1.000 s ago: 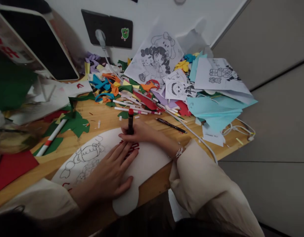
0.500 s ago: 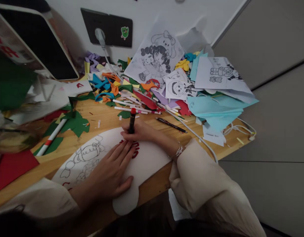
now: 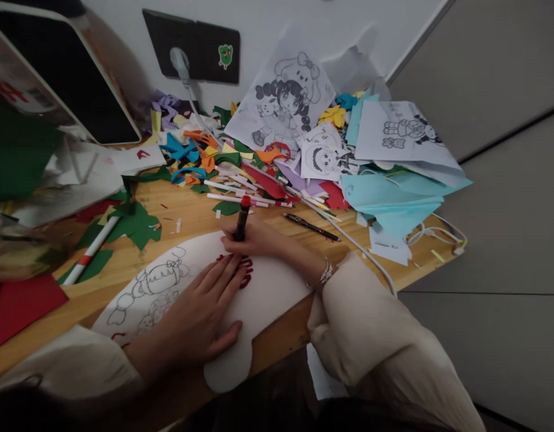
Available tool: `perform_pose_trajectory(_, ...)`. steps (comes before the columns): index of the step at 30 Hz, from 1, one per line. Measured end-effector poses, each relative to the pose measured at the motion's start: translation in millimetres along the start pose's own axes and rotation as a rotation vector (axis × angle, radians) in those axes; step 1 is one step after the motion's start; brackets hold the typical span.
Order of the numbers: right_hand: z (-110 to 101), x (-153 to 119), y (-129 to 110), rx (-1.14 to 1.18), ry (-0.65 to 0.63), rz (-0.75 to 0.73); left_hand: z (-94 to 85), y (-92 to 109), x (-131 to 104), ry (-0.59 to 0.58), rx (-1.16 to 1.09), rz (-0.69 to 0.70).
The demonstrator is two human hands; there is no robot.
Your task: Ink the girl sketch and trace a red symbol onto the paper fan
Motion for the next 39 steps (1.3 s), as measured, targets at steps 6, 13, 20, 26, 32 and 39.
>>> perform_pose_trajectory(6, -0.6, -0.1, 0.2, -0.003, -0.003, -0.027, -0.7, 0.5, -1.8, 0.001, 0.0, -0.001)
perform_pose_trajectory(13, -0.4, -1.1, 2.7, -0.001, -0.049, 0.016, -0.6, 0.8, -0.6, 0.004, 0.013, 0.003)
perform_pose_trajectory(20, -1.2, -8.3, -0.7, -0.06, -0.005, 0.055, 0.7, 1.0, -0.5, -0.006, 0.01, 0.003)
perform_pose_trajectory(26, -1.6, -16.5, 7.5, -0.037, 0.093, 0.111, 1.1, 1.6, -0.4, 0.01, 0.008, 0.002)
perform_pose_trajectory(32, -0.9, -15.8, 11.9, 0.034, 0.072, 0.11, -1.5, 1.8, -0.2, 0.026, 0.013, -0.02)
perform_pose_trajectory(39, -2.7, -14.8, 9.1, 0.052, 0.092, 0.077, -2.0, 1.5, 0.4, 0.021, 0.007, -0.027)
Point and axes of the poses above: each hand's wrist, its own x-axis towards the middle knuckle, its own z-axis out of the palm, y = z × x, the point moved 4 cm from there along x, towards the middle knuckle, and after that the axes turned 10 degrees about x, right-handed, at the moved point
